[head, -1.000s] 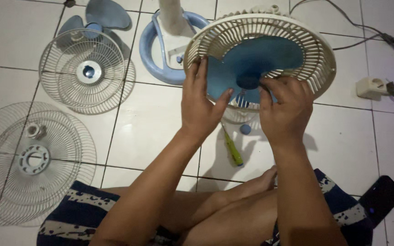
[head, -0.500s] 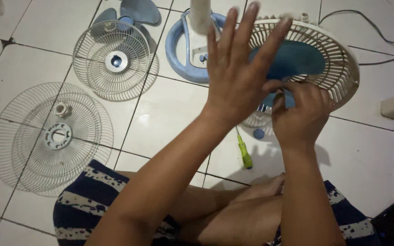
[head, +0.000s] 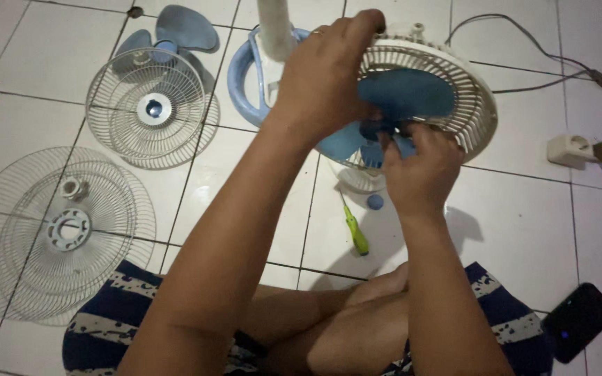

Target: The person assembles a pedestal fan by attaching the front grille, inserting the fan blade onto the motor shaft, and securing it with a nut using a screwdriver. The person then attaches the rear grille to complete the assembly.

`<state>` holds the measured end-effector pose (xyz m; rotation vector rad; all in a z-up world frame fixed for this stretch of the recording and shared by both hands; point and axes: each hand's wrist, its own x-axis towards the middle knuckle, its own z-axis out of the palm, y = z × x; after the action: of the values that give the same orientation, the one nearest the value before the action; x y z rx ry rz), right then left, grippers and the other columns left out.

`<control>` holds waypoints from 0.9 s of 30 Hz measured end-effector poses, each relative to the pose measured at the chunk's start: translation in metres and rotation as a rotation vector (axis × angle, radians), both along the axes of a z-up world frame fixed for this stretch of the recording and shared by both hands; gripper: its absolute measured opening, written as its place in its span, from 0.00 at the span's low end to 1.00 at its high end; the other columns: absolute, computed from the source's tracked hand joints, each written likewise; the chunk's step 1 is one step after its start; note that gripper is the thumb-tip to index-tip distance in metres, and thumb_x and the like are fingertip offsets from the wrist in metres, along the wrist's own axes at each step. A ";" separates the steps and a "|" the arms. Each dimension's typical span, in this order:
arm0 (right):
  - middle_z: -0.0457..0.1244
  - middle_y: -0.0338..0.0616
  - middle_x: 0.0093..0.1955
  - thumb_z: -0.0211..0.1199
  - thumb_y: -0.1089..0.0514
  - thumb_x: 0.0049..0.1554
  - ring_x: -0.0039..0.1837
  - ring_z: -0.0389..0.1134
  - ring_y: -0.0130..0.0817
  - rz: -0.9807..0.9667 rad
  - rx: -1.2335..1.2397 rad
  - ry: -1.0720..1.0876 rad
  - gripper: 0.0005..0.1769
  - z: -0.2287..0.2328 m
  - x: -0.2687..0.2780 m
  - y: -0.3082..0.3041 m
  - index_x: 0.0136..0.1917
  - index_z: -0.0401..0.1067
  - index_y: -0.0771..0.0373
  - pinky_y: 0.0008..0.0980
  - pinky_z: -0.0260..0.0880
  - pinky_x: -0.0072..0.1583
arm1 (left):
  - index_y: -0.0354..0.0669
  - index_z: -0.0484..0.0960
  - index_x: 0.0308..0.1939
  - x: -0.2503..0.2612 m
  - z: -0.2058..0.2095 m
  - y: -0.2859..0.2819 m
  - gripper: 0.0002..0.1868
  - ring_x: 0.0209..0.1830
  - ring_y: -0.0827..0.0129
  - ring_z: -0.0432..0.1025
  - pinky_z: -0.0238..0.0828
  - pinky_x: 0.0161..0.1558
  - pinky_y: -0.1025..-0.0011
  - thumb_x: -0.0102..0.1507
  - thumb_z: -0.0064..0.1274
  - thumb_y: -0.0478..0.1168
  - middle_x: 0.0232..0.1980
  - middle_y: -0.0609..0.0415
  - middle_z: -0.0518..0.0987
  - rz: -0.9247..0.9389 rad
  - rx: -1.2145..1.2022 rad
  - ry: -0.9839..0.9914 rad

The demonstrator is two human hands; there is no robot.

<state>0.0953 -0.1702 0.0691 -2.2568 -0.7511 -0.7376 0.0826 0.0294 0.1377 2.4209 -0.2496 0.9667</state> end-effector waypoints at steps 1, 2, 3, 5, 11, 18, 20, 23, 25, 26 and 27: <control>0.70 0.49 0.45 0.77 0.57 0.54 0.50 0.69 0.53 -0.024 -0.032 -0.044 0.12 0.000 0.000 0.000 0.46 0.78 0.63 0.49 0.66 0.54 | 0.47 0.73 0.58 0.000 0.001 0.002 0.49 0.51 0.47 0.74 0.70 0.51 0.53 0.36 0.82 0.44 0.51 0.49 0.79 0.013 0.014 0.015; 0.70 0.49 0.45 0.77 0.56 0.54 0.49 0.69 0.53 -0.021 -0.031 -0.046 0.11 0.000 -0.001 -0.001 0.46 0.78 0.63 0.49 0.66 0.54 | 0.47 0.74 0.57 -0.001 0.001 0.001 0.48 0.50 0.46 0.74 0.71 0.50 0.53 0.36 0.83 0.44 0.50 0.48 0.80 0.029 0.028 0.031; 0.70 0.48 0.44 0.77 0.56 0.54 0.49 0.69 0.52 -0.019 -0.030 -0.049 0.11 0.000 -0.001 -0.002 0.46 0.78 0.62 0.49 0.66 0.53 | 0.47 0.75 0.56 -0.001 0.001 -0.001 0.48 0.50 0.47 0.74 0.71 0.49 0.53 0.35 0.83 0.45 0.49 0.49 0.80 0.039 0.026 0.039; 0.70 0.48 0.44 0.77 0.56 0.54 0.48 0.69 0.52 -0.007 -0.018 -0.036 0.11 0.000 0.000 -0.002 0.46 0.79 0.62 0.49 0.66 0.53 | 0.49 0.77 0.54 0.000 0.004 -0.001 0.46 0.50 0.48 0.75 0.72 0.49 0.54 0.35 0.83 0.47 0.48 0.50 0.81 0.066 0.030 0.049; 0.70 0.46 0.43 0.77 0.56 0.54 0.47 0.69 0.50 0.009 0.007 0.000 0.11 -0.002 0.000 -0.004 0.47 0.79 0.61 0.48 0.66 0.53 | 0.47 0.79 0.51 0.002 0.005 -0.007 0.42 0.46 0.49 0.76 0.73 0.44 0.55 0.37 0.84 0.50 0.42 0.48 0.80 0.113 -0.014 0.102; 0.69 0.46 0.43 0.78 0.53 0.53 0.49 0.67 0.50 -0.064 -0.068 -0.015 0.11 -0.004 0.002 -0.004 0.45 0.80 0.59 0.49 0.63 0.55 | 0.46 0.79 0.49 0.002 0.003 -0.010 0.41 0.45 0.49 0.76 0.74 0.45 0.54 0.38 0.84 0.50 0.41 0.47 0.80 0.135 -0.003 0.073; 0.68 0.44 0.43 0.78 0.53 0.53 0.51 0.66 0.49 -0.073 -0.094 -0.021 0.11 -0.001 0.001 -0.005 0.45 0.80 0.59 0.49 0.61 0.56 | 0.46 0.79 0.49 0.002 0.003 -0.013 0.41 0.45 0.48 0.76 0.74 0.45 0.54 0.37 0.84 0.50 0.41 0.47 0.81 0.157 0.009 0.054; 0.69 0.41 0.45 0.76 0.53 0.54 0.53 0.66 0.47 -0.045 -0.113 -0.046 0.11 0.002 0.000 -0.008 0.46 0.79 0.58 0.48 0.60 0.59 | 0.45 0.79 0.50 0.001 0.004 -0.018 0.41 0.45 0.45 0.75 0.73 0.43 0.53 0.36 0.82 0.45 0.43 0.45 0.80 0.168 -0.023 0.069; 0.69 0.41 0.46 0.76 0.54 0.54 0.54 0.65 0.47 -0.043 -0.110 -0.035 0.10 0.003 0.000 -0.008 0.45 0.79 0.59 0.48 0.58 0.59 | 0.44 0.78 0.50 0.001 0.005 -0.017 0.43 0.45 0.44 0.75 0.73 0.43 0.52 0.36 0.83 0.48 0.43 0.44 0.80 0.149 -0.016 0.090; 0.69 0.41 0.45 0.76 0.54 0.54 0.53 0.65 0.47 -0.044 -0.103 -0.017 0.10 0.003 0.000 -0.008 0.45 0.79 0.59 0.49 0.58 0.59 | 0.44 0.78 0.50 0.001 0.005 -0.016 0.44 0.45 0.44 0.75 0.73 0.44 0.52 0.36 0.84 0.50 0.43 0.44 0.80 0.138 -0.014 0.100; 0.69 0.42 0.45 0.76 0.54 0.54 0.52 0.64 0.48 -0.045 -0.096 0.000 0.10 0.002 0.001 -0.008 0.46 0.79 0.59 0.49 0.58 0.58 | 0.44 0.78 0.51 0.002 0.005 -0.015 0.43 0.46 0.44 0.75 0.73 0.44 0.52 0.36 0.84 0.48 0.43 0.44 0.80 0.143 -0.011 0.087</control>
<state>0.0959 -0.1778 0.0713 -2.3667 -0.7526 -0.7368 0.0842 0.0140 0.1431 2.4908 -0.0407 0.9177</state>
